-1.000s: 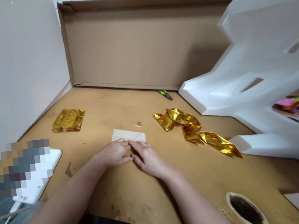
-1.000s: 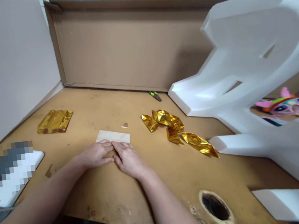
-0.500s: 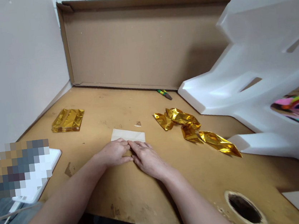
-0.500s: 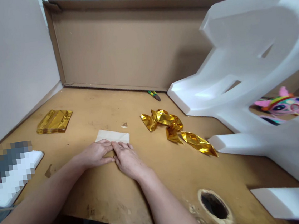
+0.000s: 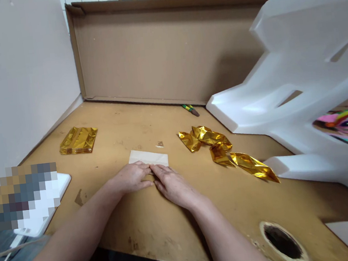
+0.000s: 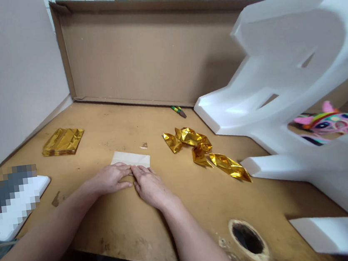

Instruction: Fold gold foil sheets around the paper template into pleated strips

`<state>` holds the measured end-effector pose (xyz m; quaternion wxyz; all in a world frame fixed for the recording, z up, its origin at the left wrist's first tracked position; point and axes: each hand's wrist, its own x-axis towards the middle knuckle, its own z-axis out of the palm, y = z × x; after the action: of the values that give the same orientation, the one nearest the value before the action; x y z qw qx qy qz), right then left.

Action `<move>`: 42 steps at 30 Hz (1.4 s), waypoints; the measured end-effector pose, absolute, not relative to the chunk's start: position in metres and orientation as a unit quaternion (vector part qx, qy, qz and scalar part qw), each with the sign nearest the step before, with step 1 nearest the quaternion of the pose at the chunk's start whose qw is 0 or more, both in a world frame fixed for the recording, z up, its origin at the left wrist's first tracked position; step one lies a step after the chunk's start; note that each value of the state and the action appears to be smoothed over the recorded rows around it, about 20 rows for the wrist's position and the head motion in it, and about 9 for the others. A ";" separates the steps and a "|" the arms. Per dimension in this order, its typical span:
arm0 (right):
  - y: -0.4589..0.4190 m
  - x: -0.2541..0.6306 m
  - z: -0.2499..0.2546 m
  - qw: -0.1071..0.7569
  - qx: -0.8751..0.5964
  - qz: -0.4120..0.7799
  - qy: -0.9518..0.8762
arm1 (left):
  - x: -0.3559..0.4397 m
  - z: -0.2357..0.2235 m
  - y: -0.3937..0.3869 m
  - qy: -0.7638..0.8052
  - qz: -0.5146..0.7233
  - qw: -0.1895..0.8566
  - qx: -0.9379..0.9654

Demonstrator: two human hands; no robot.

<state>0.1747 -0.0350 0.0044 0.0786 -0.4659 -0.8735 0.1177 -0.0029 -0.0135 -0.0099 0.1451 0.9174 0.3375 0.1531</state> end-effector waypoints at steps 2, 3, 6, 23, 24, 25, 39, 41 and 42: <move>-0.035 0.176 0.006 0.072 -0.473 0.124 -0.869 | -0.004 -0.009 -0.013 0.342 0.141 0.135 0.919; -0.035 0.176 0.007 0.069 -0.475 0.127 -0.868 | -0.004 -0.009 -0.013 0.348 0.133 0.128 0.919; -0.034 0.177 0.008 0.060 -0.478 0.127 -0.867 | -0.007 -0.010 -0.011 0.371 0.117 0.109 0.915; -0.032 0.185 0.015 0.039 -0.507 0.167 -0.845 | -0.015 -0.005 -0.010 0.411 0.097 0.072 0.904; -0.032 0.186 0.015 0.041 -0.509 0.169 -0.843 | -0.016 -0.004 -0.010 0.415 0.091 0.070 0.902; -0.032 0.186 0.015 0.041 -0.510 0.172 -0.842 | -0.017 -0.003 -0.010 0.419 0.086 0.070 0.901; -0.032 0.191 0.020 0.012 -0.535 0.162 -0.829 | -0.019 -0.007 -0.008 0.444 0.096 0.085 0.887; -0.033 0.192 0.021 0.008 -0.536 0.160 -0.829 | -0.021 -0.009 -0.006 0.451 0.103 0.084 0.882; -0.033 0.192 0.022 0.006 -0.536 0.158 -0.829 | -0.022 -0.009 -0.006 0.456 0.105 0.085 0.880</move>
<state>0.1919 -0.0330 0.0219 0.0056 -0.5365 -0.8290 0.1580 -0.0218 -0.0058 -0.0095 0.0851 0.8796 0.4560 0.1052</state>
